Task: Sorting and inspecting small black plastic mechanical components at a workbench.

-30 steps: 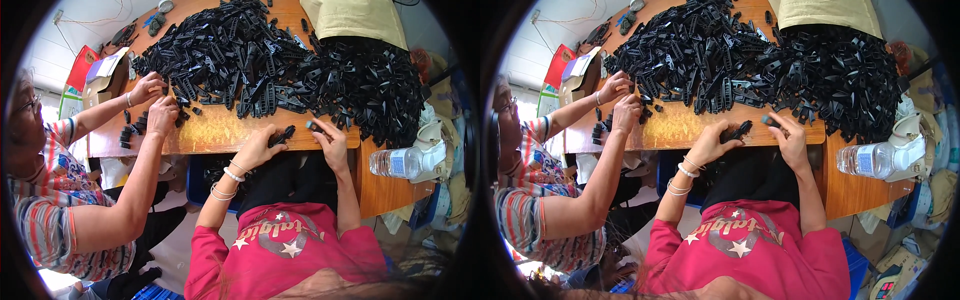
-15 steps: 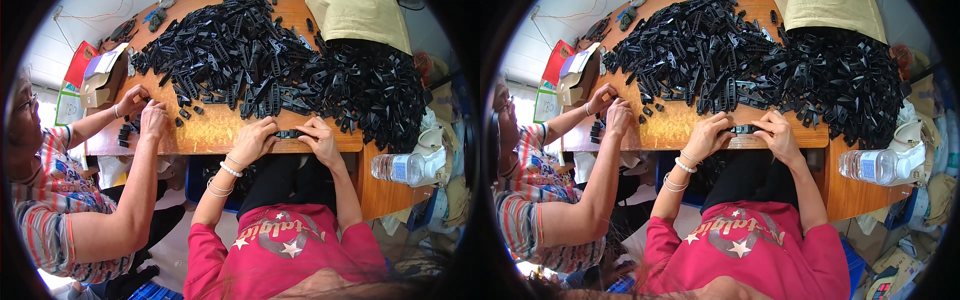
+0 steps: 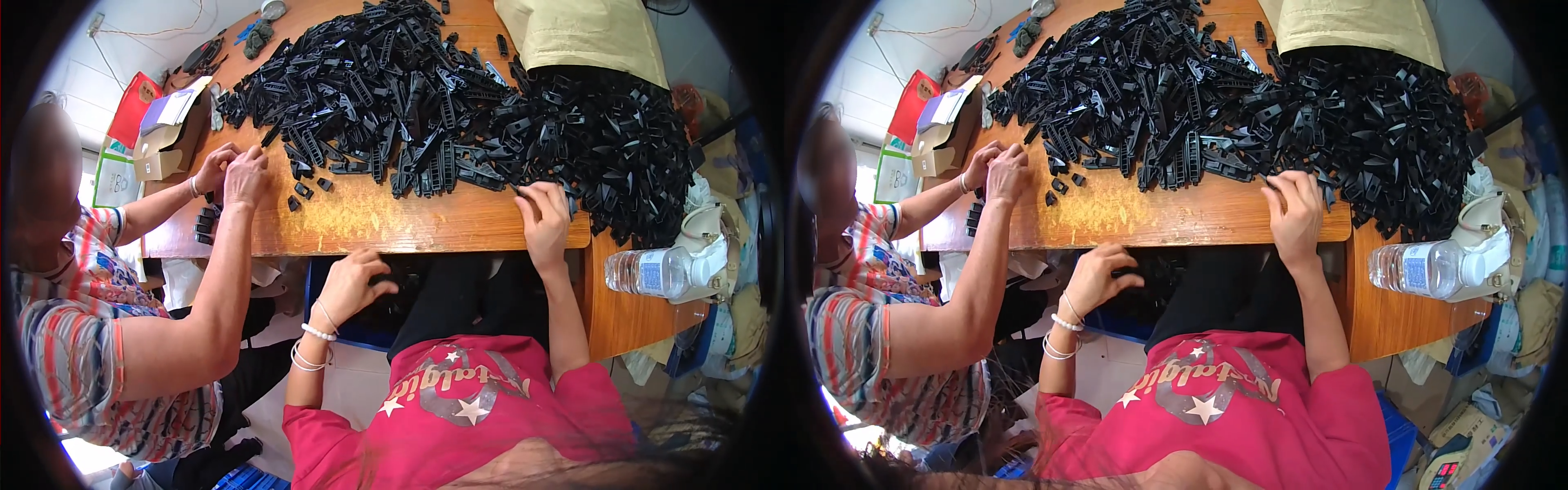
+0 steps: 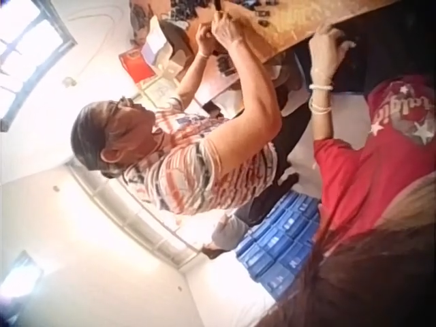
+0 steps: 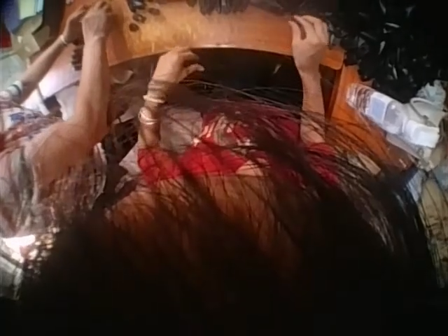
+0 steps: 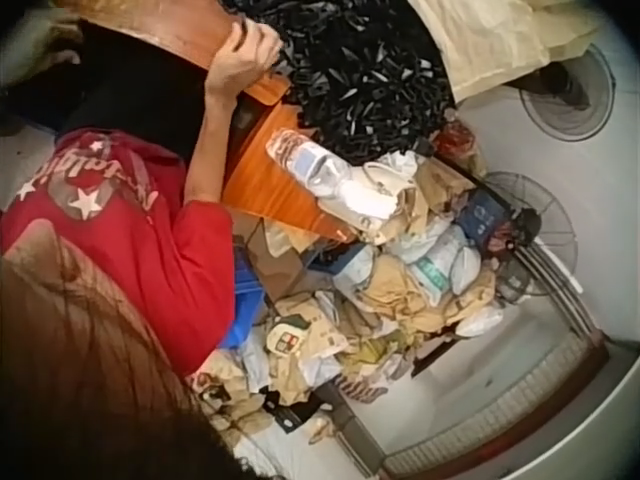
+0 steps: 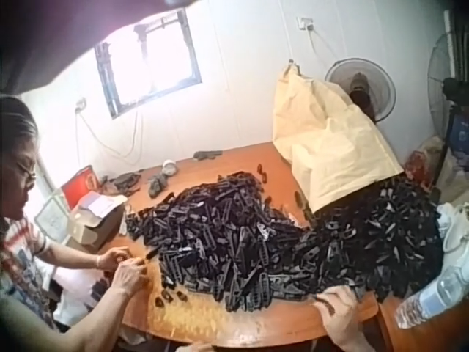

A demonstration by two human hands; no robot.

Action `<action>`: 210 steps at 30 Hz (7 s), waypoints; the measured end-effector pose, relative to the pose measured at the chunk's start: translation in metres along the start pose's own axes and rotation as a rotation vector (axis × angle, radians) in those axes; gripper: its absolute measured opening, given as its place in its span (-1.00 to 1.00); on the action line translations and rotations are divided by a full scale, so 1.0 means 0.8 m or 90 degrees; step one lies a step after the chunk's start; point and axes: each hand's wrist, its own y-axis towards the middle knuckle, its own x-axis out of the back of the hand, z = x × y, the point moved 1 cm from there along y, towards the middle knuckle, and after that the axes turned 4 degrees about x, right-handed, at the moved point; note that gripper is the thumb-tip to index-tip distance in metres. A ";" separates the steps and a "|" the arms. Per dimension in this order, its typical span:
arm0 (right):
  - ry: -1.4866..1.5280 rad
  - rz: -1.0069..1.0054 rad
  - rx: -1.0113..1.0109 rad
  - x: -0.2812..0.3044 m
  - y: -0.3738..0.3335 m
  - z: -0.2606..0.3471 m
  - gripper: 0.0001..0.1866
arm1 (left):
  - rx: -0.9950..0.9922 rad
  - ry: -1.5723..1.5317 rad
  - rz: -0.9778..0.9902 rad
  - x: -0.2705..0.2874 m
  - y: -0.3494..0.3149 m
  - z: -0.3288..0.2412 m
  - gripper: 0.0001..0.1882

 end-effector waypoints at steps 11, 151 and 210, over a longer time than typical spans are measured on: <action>0.056 0.075 -0.146 -0.001 -0.016 0.016 -0.85 | -0.129 -0.009 -0.259 -0.068 0.178 -0.081 -0.66; -0.109 0.068 0.098 -0.024 0.023 -0.002 -0.70 | -0.132 0.109 -0.237 -0.055 0.224 -0.069 -0.84; -0.046 0.031 0.007 -0.004 -0.003 0.013 -0.84 | 0.100 0.018 0.009 -0.024 -0.027 0.002 -0.64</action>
